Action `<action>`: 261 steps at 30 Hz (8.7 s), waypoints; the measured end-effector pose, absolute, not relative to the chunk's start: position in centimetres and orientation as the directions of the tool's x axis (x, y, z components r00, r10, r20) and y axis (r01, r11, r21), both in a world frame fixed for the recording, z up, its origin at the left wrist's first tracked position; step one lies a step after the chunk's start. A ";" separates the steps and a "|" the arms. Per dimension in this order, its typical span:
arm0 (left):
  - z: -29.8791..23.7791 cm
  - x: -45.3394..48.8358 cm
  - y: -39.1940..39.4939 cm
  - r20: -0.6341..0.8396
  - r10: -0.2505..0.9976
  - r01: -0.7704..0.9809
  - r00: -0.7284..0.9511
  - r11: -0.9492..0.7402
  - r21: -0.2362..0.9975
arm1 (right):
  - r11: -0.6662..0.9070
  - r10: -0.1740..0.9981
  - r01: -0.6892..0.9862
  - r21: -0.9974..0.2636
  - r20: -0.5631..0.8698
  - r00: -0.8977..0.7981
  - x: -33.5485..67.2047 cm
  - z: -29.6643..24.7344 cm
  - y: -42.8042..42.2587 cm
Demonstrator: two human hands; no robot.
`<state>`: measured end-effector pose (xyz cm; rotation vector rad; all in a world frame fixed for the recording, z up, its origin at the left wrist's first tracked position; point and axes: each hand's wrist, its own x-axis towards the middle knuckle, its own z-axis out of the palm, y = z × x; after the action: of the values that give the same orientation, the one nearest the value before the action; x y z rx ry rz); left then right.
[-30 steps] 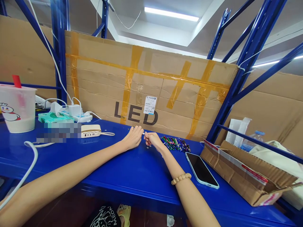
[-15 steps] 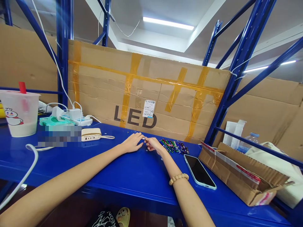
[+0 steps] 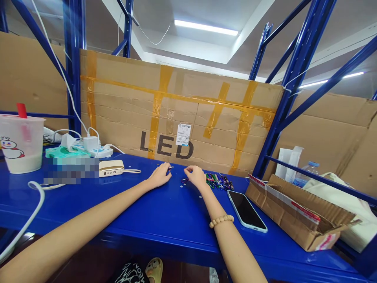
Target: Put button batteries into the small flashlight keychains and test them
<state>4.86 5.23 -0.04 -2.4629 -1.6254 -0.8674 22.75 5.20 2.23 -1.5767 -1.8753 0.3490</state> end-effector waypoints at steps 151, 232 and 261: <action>-0.1 4.6 7.1 0.559 0.829 0.621 0.036 -0.457 0.637 | 0.523 0.750 0.834 -0.178 0.561 -0.350 19.6 0.5 4.6; 0.2 5.0 6.1 0.297 0.944 0.329 0.141 -0.328 0.886 | 0.660 0.745 0.295 -0.691 0.652 -0.139 18.2 0.7 4.4; -0.2 5.4 6.1 0.379 0.901 0.643 0.214 -0.421 0.640 | 0.630 0.757 0.466 -0.621 0.359 -0.545 19.9 1.2 4.7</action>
<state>5.39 6.08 -0.20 -2.6942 -1.8048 -1.3033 19.86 4.69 1.24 -0.9529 -2.2363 0.6167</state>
